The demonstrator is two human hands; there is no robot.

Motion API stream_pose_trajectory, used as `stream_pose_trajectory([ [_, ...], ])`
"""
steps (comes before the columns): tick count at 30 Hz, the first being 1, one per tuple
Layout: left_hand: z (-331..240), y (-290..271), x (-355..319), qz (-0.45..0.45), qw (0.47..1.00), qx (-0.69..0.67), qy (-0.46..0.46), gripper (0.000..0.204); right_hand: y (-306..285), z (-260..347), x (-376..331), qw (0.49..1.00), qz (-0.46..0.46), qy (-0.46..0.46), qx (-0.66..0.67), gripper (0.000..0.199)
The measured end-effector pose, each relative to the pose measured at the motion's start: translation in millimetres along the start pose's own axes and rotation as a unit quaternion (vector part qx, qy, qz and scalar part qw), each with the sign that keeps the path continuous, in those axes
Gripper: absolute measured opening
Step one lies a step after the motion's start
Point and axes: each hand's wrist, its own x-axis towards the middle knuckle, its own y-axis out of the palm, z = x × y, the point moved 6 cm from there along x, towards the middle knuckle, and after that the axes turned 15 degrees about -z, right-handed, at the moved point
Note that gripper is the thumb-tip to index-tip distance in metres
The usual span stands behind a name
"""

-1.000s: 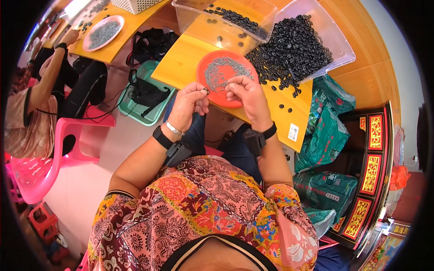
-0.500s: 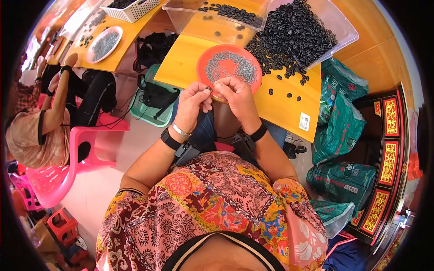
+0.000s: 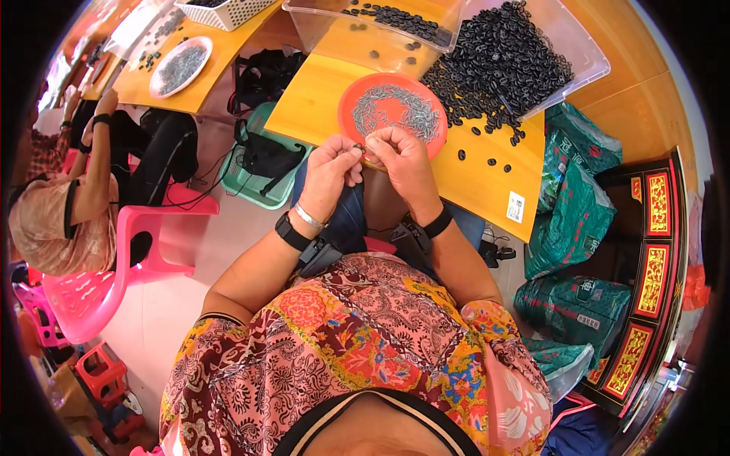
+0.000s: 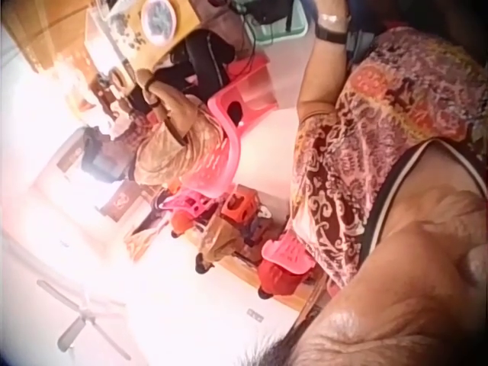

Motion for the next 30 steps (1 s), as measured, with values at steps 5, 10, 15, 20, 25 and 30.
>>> stream_pose_trajectory([
  [5,0.3,-0.9,0.5,-0.005,1.0,0.001,-0.004,0.006,1.3,-0.3,0.7,1.0,0.013,-0.008,-0.019,0.01],
  [10,-0.9,1.4,0.1,-0.003,1.0,0.001,-0.005,0.006,1.2,-0.9,0.5,1.0,0.011,-0.005,-0.008,0.011],
  [15,0.9,0.0,1.0,0.0,1.0,0.01,0.001,0.009,4.2,0.3,-3.2,1.0,0.0,-0.012,-0.001,0.01],
  [20,0.9,1.1,-4.1,-0.02,1.0,0.006,0.006,0.011,7.7,-1.2,-9.4,0.999,-0.014,-0.036,-0.009,0.01],
  [25,-0.3,0.9,-7.1,-0.035,0.999,-0.001,0.028,0.011,9.9,3.3,-10.4,0.998,-0.015,-0.055,-0.034,0.009],
  [30,-4.7,0.7,-9.7,-0.048,0.998,-0.016,0.041,0.011,16.8,14.6,-16.3,0.998,-0.007,-0.069,-0.003,0.01],
])
